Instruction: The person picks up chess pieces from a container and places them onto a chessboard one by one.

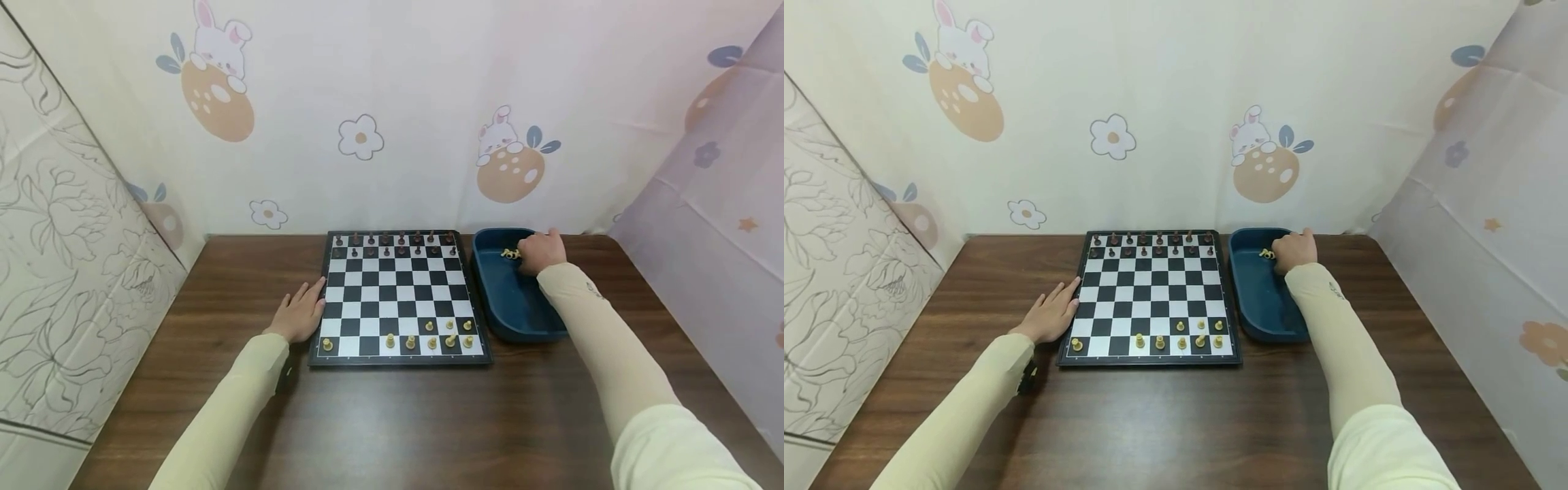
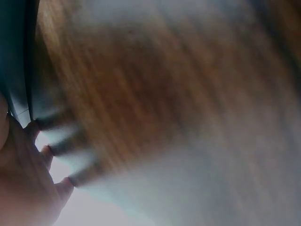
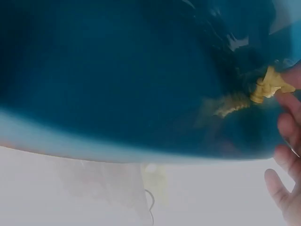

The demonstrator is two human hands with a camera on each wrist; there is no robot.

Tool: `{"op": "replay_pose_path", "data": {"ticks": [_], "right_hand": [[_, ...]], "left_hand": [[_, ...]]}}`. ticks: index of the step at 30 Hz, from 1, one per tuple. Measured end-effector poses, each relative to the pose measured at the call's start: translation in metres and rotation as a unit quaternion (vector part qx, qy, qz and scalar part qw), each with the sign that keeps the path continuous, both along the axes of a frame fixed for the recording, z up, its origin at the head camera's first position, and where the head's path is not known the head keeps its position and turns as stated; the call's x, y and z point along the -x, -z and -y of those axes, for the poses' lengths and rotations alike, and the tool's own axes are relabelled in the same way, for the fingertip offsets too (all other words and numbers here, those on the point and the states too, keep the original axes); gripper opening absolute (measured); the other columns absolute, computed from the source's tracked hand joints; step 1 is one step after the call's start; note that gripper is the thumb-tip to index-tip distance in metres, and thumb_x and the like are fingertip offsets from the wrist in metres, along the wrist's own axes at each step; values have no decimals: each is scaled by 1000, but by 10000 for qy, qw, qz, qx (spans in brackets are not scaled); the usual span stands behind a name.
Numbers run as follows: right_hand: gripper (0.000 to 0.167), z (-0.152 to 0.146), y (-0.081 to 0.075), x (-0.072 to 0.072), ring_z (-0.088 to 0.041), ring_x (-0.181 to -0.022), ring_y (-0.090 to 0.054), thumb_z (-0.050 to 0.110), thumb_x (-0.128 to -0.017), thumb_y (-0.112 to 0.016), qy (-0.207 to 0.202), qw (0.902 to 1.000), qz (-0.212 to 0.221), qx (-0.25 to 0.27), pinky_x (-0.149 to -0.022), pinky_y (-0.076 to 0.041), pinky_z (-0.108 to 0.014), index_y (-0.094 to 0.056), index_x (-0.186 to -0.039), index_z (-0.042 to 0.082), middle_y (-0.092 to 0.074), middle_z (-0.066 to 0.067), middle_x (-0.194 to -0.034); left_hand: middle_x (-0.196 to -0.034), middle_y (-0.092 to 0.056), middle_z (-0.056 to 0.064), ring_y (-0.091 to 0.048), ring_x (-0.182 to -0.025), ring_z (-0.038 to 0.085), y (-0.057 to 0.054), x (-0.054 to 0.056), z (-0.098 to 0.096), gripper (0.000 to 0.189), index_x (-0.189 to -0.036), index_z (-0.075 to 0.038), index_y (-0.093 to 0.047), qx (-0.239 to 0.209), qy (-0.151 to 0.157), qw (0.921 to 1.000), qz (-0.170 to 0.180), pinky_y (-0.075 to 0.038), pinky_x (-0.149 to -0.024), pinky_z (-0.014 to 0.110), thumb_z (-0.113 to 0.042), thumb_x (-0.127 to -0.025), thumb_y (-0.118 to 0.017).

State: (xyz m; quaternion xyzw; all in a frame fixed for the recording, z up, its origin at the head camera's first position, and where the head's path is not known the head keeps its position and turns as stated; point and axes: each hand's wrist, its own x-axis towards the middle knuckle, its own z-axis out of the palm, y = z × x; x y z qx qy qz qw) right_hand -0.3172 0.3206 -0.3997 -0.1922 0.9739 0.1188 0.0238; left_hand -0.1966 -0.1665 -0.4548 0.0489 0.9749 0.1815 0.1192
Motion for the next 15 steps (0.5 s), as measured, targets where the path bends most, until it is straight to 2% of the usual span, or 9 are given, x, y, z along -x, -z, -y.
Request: {"op": "replay_pose_path", "data": {"ticks": [4, 8, 11, 15], "right_hand": [[30, 3, -5, -5, -25, -60, -47, 22, -77, -73, -118, 9997, -159, 126, -69, -33, -48, -51, -58, 14, -48, -2, -55], [31, 10, -12, -11, -23, -57, -44, 19, -76, -73, -306, 9980, -346, 432, -65, -28, -43, -51, -54, 15, -46, 0, -52], [25, 15, -16, -15, -22, -58, -46, 19, -74, -74, -479, 9957, -469, 635, -64, -27, -42, -57, -57, 15, -51, 2, -55], [13, 23, -22, -20, -23, -66, -52, 23, -73, -76, -656, 9935, -625, 695, -66, -34, -44, -68, -69, 14, -60, 2, -66]], "left_hand": [[-157, -20, 10, -12, -144, 32, 1, -2, 0, 56, -154, -12, -14, -52, 24, 10000, -44, -6, -112, 59, -33, -104, -27], [-156, -21, 11, -13, -143, 33, 3, -3, 1, 56, -154, -12, -14, -74, 66, 9999, -100, -7, -111, 60, -32, -104, -27], [-156, -21, 12, -13, -143, 33, 4, -4, 2, 56, -154, -12, -14, -61, 67, 9999, -136, -6, -111, 60, -32, -104, -27], [-156, -21, 12, -13, -143, 33, 5, -5, 2, 56, -154, -12, -14, -52, 91, 9998, -167, -6, -111, 60, -33, -104, -26]]}}
